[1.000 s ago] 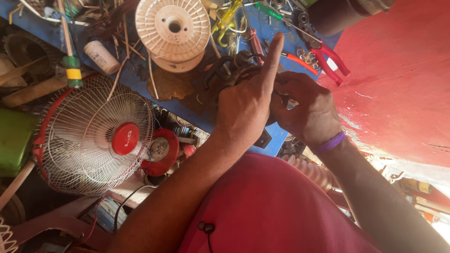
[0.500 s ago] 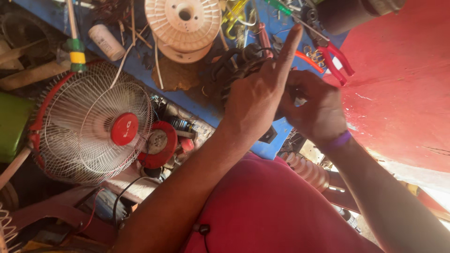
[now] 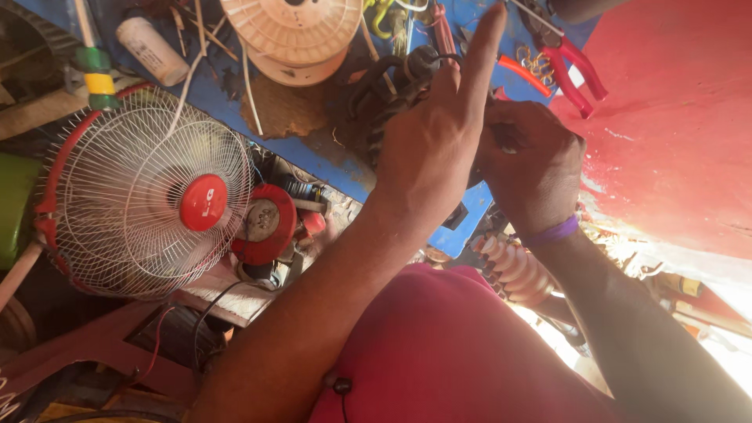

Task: The person uses pliers and a screwdriver to remove old copper windings from a motor stator. They repeatedly pull, twist, and cut the wires to clear the slots.

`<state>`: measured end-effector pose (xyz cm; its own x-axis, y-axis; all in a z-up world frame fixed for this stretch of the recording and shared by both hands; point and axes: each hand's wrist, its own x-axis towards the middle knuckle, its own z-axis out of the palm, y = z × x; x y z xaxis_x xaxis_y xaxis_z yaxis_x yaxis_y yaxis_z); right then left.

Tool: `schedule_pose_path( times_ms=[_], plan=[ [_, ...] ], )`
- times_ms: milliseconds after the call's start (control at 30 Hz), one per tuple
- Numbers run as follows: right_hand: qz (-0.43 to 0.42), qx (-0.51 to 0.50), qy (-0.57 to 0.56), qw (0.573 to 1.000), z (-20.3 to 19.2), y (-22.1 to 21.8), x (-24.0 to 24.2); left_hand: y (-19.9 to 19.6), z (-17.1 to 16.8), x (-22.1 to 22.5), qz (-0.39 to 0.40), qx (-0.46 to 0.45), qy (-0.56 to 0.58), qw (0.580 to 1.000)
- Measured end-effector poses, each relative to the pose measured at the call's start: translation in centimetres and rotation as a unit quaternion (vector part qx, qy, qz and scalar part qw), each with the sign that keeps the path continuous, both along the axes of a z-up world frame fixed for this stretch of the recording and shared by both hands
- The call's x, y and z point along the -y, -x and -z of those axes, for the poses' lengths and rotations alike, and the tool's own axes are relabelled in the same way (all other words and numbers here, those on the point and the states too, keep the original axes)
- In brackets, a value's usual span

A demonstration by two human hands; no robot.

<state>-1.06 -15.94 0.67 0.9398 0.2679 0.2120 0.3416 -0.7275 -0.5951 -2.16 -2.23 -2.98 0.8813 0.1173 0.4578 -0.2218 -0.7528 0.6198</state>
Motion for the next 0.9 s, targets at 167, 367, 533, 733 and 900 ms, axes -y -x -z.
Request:
schedule_pose_path(
  times_ms=[167, 367, 533, 733, 900],
  plan=[
    [-0.039, 0.062, 0.046, 0.996, 0.1, -0.4, 0.4, -1.0, -0.5, 0.3, -0.003, -0.062, -0.002, 0.998],
    [-0.031, 0.063, 0.05, 0.996, -0.4, -0.2, 0.3, -0.3, -0.8, -0.5, 0.029, -0.008, 0.001, 1.0],
    [-0.045, 0.053, -0.008, 0.998, -0.3, -0.2, 0.6, 0.5, -0.9, -1.3, 0.069, -0.041, 0.032, 0.996],
    [-0.086, 0.105, 0.059, 0.989, 0.0, -1.2, 1.2, -0.1, -1.0, -1.1, 0.072, -0.037, 0.001, 0.997],
    [-0.115, 0.109, 0.08, 0.984, 0.3, -1.9, 1.8, -0.2, -0.7, -1.0, 0.07, -0.033, -0.014, 0.997]
  ],
)
